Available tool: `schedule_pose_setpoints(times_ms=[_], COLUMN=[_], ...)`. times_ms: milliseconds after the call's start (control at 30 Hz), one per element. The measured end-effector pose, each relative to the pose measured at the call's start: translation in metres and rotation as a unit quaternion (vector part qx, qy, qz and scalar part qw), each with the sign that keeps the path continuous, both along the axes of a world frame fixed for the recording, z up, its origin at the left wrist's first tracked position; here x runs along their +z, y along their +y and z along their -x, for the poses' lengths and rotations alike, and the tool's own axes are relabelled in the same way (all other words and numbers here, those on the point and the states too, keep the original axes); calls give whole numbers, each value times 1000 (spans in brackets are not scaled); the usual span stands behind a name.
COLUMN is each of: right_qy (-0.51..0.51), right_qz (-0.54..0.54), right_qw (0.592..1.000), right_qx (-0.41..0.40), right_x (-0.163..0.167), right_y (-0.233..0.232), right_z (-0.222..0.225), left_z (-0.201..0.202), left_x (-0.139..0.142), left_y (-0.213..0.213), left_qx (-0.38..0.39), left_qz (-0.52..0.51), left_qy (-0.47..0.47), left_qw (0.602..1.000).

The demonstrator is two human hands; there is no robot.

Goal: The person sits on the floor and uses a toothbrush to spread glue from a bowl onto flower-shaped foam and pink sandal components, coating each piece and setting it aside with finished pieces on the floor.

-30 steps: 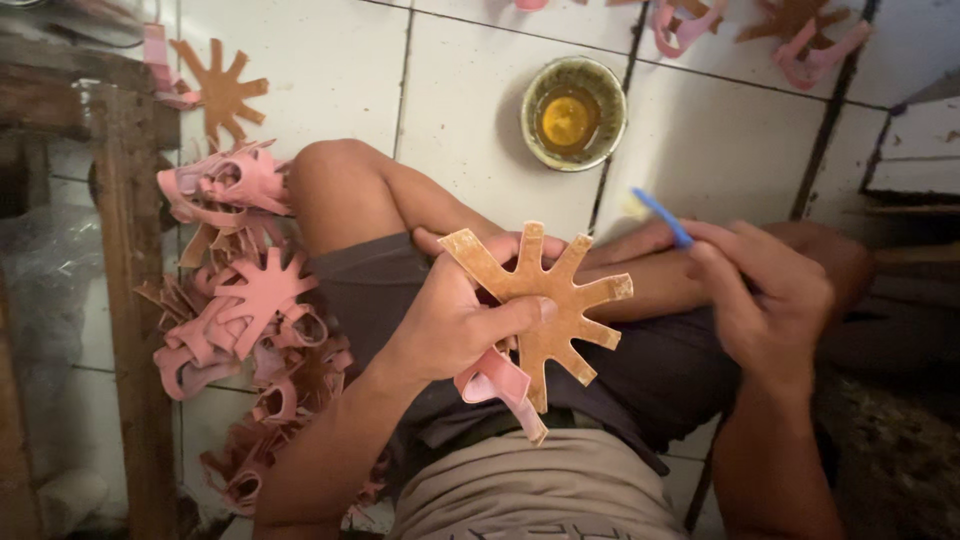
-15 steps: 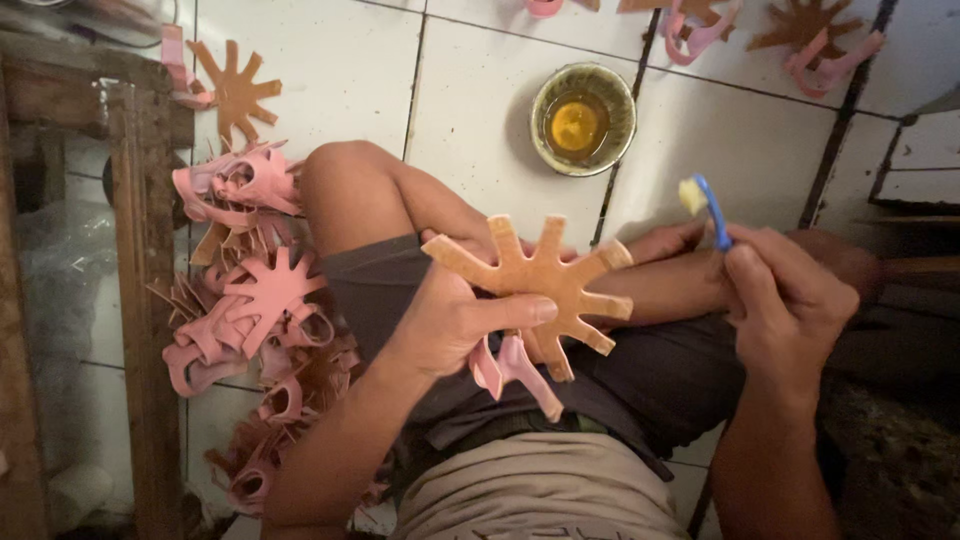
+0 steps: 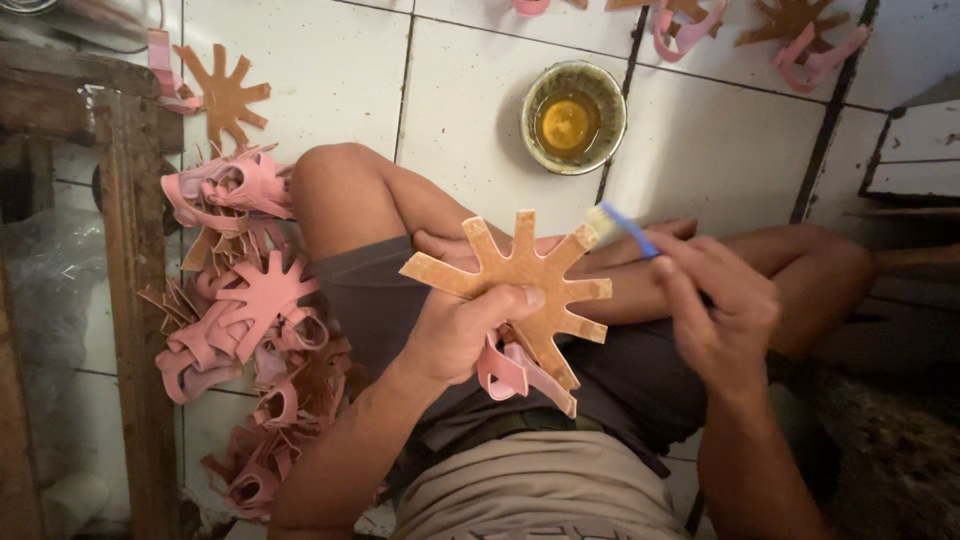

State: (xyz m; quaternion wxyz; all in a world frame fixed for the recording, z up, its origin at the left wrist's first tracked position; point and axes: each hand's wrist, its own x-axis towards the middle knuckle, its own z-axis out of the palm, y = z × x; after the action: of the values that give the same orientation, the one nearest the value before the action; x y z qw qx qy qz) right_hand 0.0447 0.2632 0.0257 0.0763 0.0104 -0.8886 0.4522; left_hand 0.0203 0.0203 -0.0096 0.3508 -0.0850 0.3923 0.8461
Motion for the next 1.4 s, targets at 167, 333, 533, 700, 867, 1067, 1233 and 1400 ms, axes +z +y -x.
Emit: schedule_pose_setpoints(times_ms=[167,333,533,700,867,1067,1233,1400], right_qy=[9,10,2,-13,14,13,19,38], right_qz=[2,65,-42,192,165,143,76,37], right_qw=[999,998,999,969,984,990,996,998], right_qx=[44,5,-5,-156,-65,5,-43,-22], right_x=[-1,-2,-17,-33,-26,-15,-14,-14], right_y=[3,7,19,28,21,-2,-11,-8], right_z=[-2,-3,4,-3,-17,-13,-6,-7], left_z=[1,6,2,5,7,-2,-1,0], left_x=[2,7,7,8,13,18,18,19], left_y=[-1,3,5,7,16,21,22,21], left_qx=[-15,-13,-5,74,141,145,138,139], left_qz=[-6,-44,-20,-40,18,27,71,70], left_qy=[10,8,-1,-26,39,75,127,122], left_qw=[1000,999,1000,996,989,986,980,980])
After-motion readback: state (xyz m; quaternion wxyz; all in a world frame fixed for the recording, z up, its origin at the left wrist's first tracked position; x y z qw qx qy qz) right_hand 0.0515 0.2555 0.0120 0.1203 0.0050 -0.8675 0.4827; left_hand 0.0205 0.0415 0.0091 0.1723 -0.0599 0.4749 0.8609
